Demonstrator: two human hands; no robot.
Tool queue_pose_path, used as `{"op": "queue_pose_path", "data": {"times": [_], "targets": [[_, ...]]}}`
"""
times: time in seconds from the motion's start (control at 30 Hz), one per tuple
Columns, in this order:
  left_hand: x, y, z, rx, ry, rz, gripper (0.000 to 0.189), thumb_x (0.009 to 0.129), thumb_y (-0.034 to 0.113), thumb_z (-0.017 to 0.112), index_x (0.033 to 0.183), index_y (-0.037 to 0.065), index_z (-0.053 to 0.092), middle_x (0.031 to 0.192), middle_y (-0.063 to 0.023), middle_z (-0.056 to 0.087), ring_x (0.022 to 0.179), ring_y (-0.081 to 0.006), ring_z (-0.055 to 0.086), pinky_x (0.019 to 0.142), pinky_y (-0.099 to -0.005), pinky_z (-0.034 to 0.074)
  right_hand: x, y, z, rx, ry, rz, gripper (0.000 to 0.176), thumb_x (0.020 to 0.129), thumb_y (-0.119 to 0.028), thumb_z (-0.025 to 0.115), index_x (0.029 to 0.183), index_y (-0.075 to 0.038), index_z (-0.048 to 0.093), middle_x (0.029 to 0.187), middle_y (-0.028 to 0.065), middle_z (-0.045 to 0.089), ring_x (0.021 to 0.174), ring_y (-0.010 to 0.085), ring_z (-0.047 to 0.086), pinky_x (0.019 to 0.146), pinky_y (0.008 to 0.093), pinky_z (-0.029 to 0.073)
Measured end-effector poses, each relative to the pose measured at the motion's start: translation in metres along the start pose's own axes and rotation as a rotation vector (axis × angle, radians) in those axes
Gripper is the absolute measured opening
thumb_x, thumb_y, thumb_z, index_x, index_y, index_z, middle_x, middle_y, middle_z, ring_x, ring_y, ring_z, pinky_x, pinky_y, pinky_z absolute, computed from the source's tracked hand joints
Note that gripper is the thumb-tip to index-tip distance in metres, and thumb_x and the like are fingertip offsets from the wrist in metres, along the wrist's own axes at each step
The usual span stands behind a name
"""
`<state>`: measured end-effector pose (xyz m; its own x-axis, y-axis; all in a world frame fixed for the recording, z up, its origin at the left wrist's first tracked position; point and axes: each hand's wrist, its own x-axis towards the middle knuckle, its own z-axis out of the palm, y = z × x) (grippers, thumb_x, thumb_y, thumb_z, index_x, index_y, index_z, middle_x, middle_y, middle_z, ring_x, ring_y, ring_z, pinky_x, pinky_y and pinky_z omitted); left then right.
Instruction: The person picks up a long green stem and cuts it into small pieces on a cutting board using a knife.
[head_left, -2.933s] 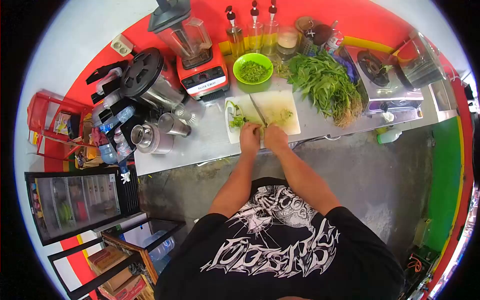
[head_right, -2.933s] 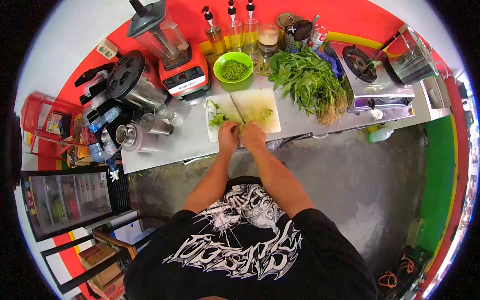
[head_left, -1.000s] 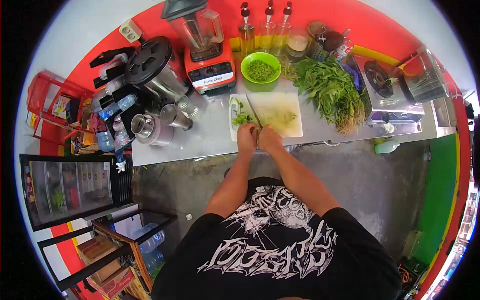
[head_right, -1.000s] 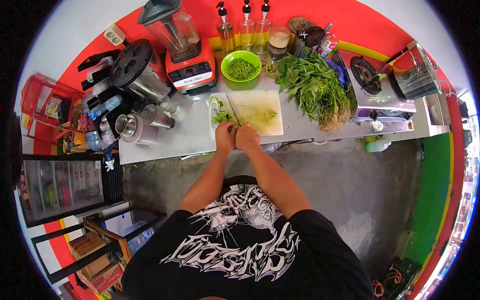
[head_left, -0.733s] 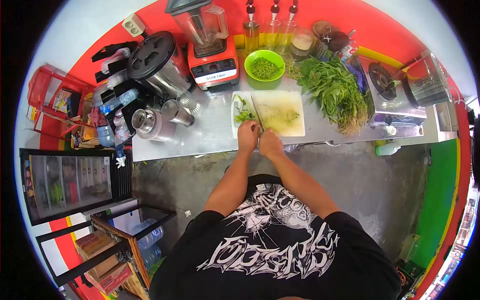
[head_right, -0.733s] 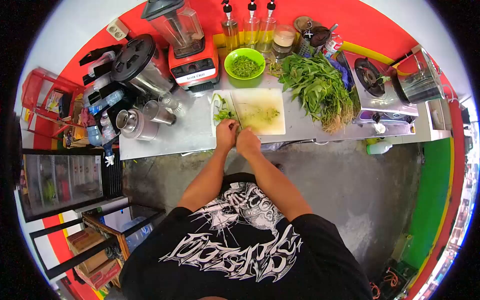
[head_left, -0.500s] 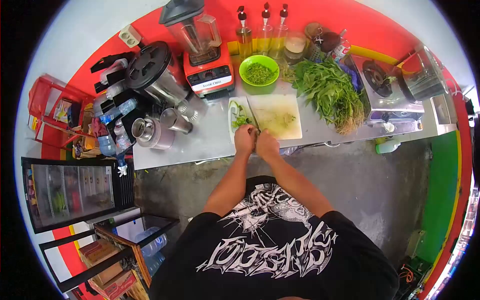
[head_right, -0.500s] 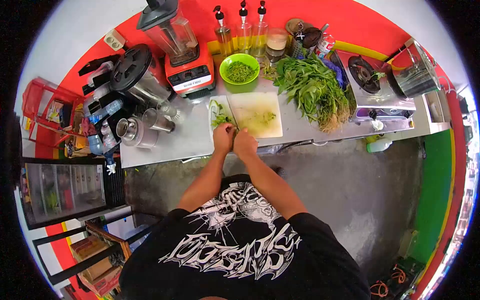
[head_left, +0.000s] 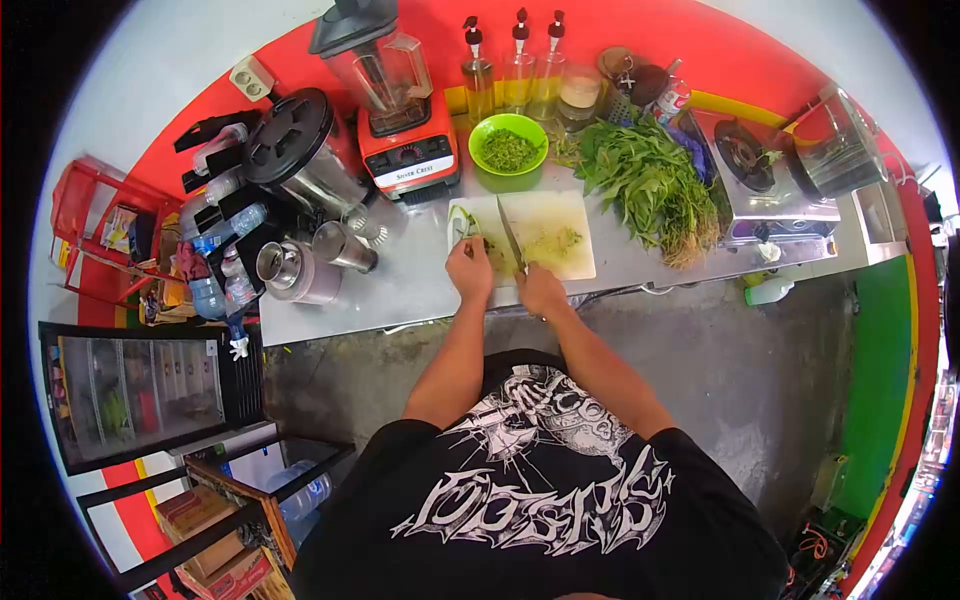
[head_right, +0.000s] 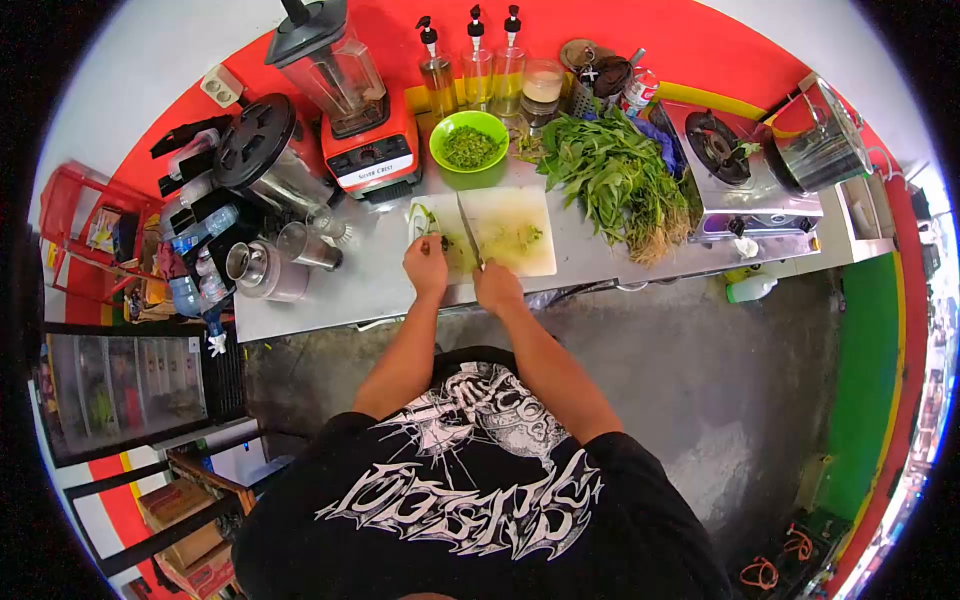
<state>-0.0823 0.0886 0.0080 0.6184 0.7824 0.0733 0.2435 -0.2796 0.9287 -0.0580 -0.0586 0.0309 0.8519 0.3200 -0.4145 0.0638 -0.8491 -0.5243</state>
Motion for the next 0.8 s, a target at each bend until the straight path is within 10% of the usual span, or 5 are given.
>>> {"op": "queue_pose_path", "data": {"times": [0.4,0.8], "targets": [[-0.013,-0.005,-0.007,0.422,0.058,0.176,0.039,0.077,0.017,0.074,0.114,0.015,0.068,0.119,-0.0124,0.054,0.114,-0.0352,0.047,0.093,-0.0487,0.043,-0.013,0.019,-0.034,-0.049,0.141,0.127,0.042,0.098,-0.038,0.055,0.107,0.002,0.064,0.107,0.0295,0.068,0.103,0.0461,0.066,0.09,0.0539,0.052],[-0.015,0.01,-0.014,0.515,-0.017,0.085,0.024,0.075,0.019,0.077,0.096,0.013,0.068,0.112,-0.0112,0.057,0.106,-0.0341,0.053,0.09,-0.0467,0.045,-0.002,0.036,-0.031,0.054,0.213,0.04,0.044,0.094,-0.038,0.061,0.105,0.004,0.066,0.102,0.0308,0.068,0.098,0.0479,0.065,0.088,0.053,0.051]]}}
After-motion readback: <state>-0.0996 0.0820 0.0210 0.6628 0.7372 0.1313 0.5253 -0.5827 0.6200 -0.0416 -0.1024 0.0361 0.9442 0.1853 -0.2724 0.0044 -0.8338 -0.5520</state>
